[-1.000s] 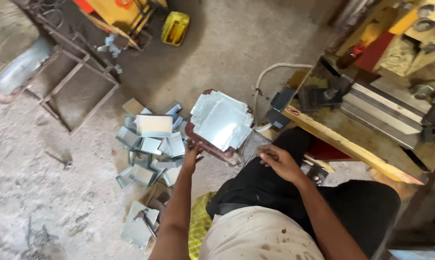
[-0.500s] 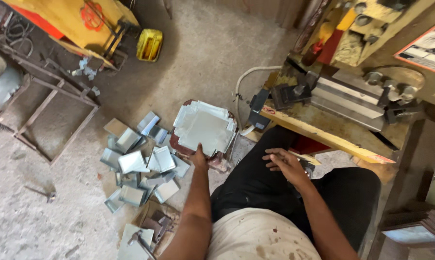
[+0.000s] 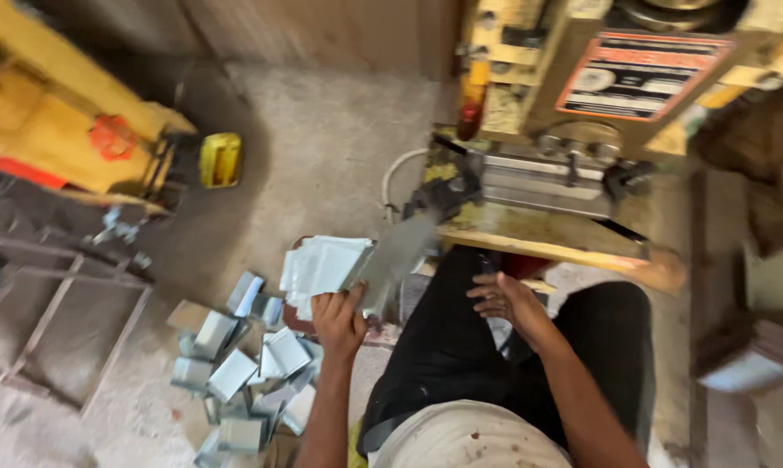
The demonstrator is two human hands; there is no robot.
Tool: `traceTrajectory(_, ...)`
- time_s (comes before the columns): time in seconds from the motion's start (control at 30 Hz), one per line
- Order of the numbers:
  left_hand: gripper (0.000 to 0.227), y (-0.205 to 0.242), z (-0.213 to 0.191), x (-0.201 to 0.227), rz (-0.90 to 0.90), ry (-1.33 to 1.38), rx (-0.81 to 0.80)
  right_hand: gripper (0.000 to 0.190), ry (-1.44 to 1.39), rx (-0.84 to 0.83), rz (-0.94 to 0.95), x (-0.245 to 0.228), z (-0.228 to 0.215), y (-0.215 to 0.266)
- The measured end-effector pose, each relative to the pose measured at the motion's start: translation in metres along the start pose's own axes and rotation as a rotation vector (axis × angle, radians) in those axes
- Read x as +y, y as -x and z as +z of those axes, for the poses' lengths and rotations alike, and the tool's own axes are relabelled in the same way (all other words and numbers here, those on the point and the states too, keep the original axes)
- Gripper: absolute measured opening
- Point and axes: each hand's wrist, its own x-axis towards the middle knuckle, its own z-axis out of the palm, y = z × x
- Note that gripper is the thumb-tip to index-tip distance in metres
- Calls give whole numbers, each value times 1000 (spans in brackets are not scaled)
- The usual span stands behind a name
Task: The person sits on the floor and repeatedly places flat metal sheets into a hydraulic press machine. They operate the press to shape the metal, then remove the finished pieces and place them into a pile on the floor.
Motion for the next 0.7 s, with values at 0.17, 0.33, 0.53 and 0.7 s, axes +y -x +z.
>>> traceTrajectory(0.17,37,-78,-15,68,519,-138,71,88,-356,322,252,-29,-29,29)
traceTrajectory(0.33,36,-126,13,105,550,3,-34,77,-94,-8,-48,-48,-59,80)
traceTrajectory(0.53,41,-97,89,135,-80,377,-110,57,-254,169,-170,-40,-65,90)
traceTrajectory(0.7,52,-57,136,120,-897,1199,-678,53,-233,216,-233,-43,-85,77)
